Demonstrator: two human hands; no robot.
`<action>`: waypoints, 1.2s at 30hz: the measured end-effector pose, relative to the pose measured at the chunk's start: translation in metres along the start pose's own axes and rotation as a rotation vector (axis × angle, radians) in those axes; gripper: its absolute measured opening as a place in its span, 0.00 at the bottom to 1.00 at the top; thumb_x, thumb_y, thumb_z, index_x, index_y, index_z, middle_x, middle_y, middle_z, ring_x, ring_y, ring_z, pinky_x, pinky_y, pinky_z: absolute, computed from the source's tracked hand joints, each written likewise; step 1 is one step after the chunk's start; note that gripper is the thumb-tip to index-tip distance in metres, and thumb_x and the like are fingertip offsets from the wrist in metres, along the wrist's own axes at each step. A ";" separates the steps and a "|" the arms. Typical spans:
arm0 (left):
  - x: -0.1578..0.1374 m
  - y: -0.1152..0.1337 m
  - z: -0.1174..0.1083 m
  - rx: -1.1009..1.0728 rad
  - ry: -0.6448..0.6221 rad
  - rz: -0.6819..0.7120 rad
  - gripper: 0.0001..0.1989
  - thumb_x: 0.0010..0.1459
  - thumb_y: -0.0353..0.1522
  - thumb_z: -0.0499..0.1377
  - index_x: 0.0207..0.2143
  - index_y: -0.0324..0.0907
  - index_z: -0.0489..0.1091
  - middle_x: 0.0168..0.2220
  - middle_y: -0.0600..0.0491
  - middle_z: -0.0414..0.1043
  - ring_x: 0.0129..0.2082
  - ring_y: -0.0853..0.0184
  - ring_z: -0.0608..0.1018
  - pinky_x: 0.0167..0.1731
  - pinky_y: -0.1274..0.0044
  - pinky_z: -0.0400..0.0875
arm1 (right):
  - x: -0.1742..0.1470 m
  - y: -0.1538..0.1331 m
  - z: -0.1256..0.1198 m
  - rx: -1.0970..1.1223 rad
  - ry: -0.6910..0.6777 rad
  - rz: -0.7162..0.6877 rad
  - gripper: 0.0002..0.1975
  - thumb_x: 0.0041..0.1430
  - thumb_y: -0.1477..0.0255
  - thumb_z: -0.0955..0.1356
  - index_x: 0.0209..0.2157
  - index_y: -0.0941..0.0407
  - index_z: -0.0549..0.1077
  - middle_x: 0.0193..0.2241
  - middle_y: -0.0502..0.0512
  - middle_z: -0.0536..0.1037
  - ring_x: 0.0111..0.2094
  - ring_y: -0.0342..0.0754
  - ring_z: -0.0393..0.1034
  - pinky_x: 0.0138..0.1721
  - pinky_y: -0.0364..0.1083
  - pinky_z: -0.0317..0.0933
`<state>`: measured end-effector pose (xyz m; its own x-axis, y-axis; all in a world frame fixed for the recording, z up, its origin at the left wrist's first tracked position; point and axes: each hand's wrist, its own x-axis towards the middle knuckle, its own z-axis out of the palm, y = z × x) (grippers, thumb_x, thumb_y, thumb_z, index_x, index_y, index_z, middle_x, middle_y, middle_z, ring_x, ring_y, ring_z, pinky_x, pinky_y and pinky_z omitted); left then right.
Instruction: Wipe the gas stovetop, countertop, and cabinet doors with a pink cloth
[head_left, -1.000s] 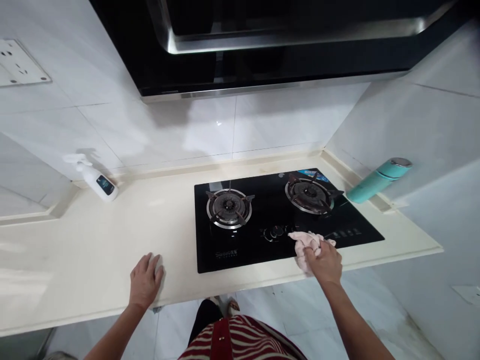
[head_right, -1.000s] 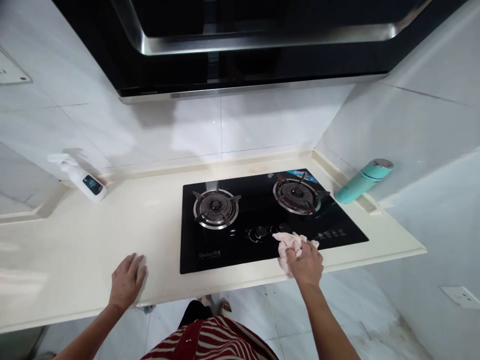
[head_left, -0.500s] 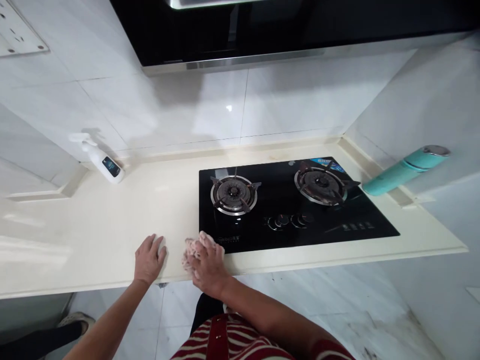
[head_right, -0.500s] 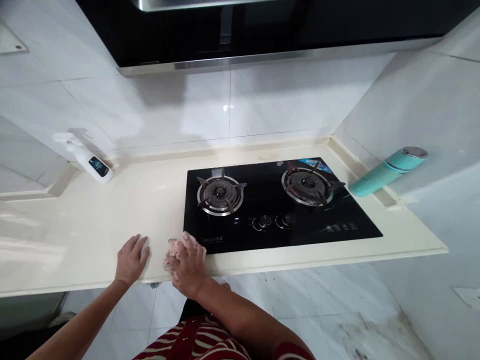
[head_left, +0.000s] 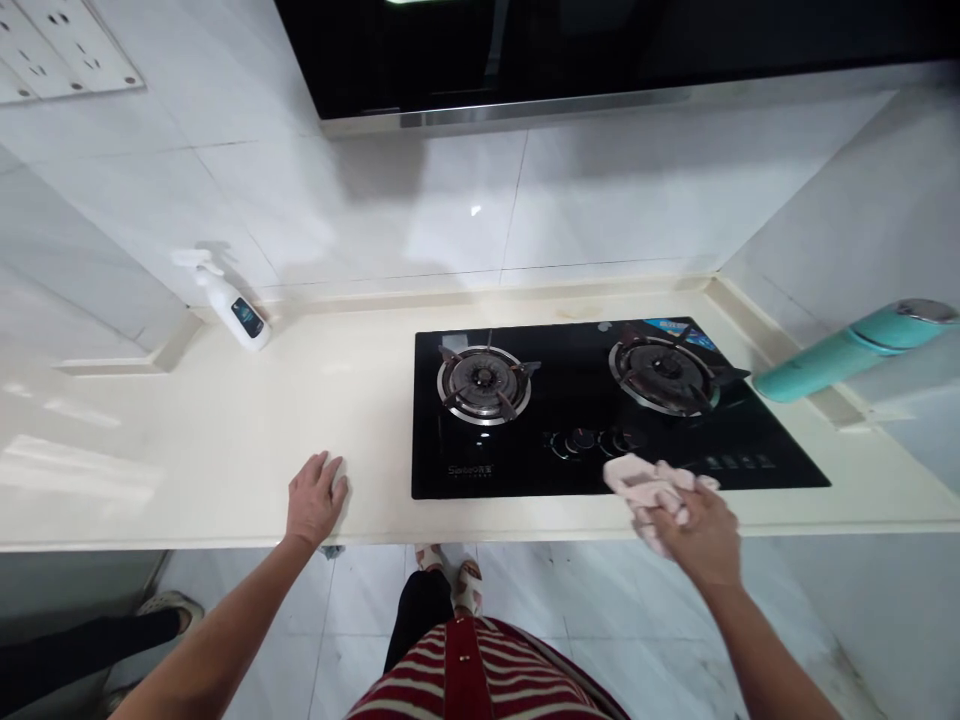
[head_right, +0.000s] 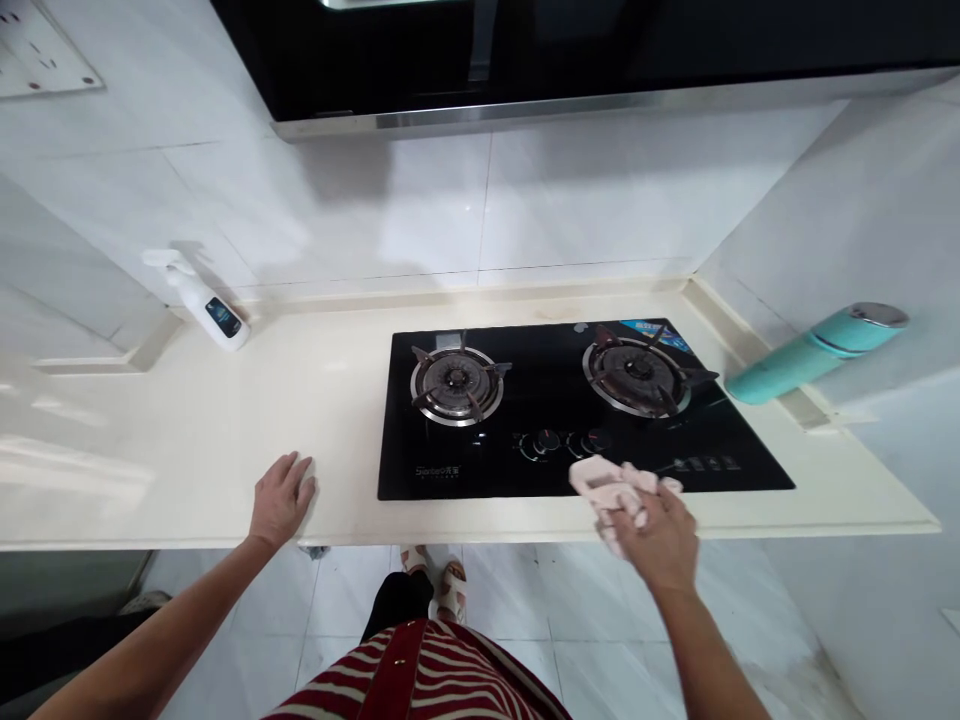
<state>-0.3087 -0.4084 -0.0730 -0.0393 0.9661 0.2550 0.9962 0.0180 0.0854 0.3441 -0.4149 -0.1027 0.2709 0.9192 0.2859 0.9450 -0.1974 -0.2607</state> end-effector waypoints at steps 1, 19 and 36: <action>0.000 0.001 0.000 0.002 -0.003 0.000 0.22 0.67 0.41 0.49 0.56 0.42 0.72 0.62 0.41 0.68 0.64 0.49 0.68 0.58 0.58 0.66 | 0.004 0.009 0.000 -0.022 0.010 0.064 0.30 0.59 0.51 0.62 0.47 0.61 0.78 0.52 0.71 0.70 0.53 0.62 0.64 0.51 0.59 0.62; -0.006 0.006 0.001 -0.109 -0.001 -0.033 0.20 0.65 0.38 0.52 0.56 0.43 0.71 0.62 0.41 0.67 0.65 0.48 0.66 0.61 0.56 0.63 | -0.105 -0.415 0.028 0.353 -0.318 -0.774 0.16 0.58 0.68 0.69 0.48 0.53 0.74 0.61 0.58 0.64 0.67 0.62 0.44 0.60 0.63 0.48; -0.047 0.124 -0.020 -0.340 0.083 -0.084 0.34 0.55 0.45 0.66 0.64 0.54 0.64 0.71 0.43 0.51 0.70 0.37 0.52 0.60 0.43 0.53 | -0.071 -0.342 0.066 0.432 -0.107 -0.522 0.22 0.73 0.66 0.54 0.56 0.60 0.71 0.61 0.63 0.67 0.66 0.56 0.55 0.66 0.61 0.49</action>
<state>-0.1848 -0.4570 -0.0555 -0.1395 0.9406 0.3096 0.9069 -0.0042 0.4214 -0.0107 -0.3897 -0.0943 -0.2408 0.8898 0.3876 0.7831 0.4140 -0.4640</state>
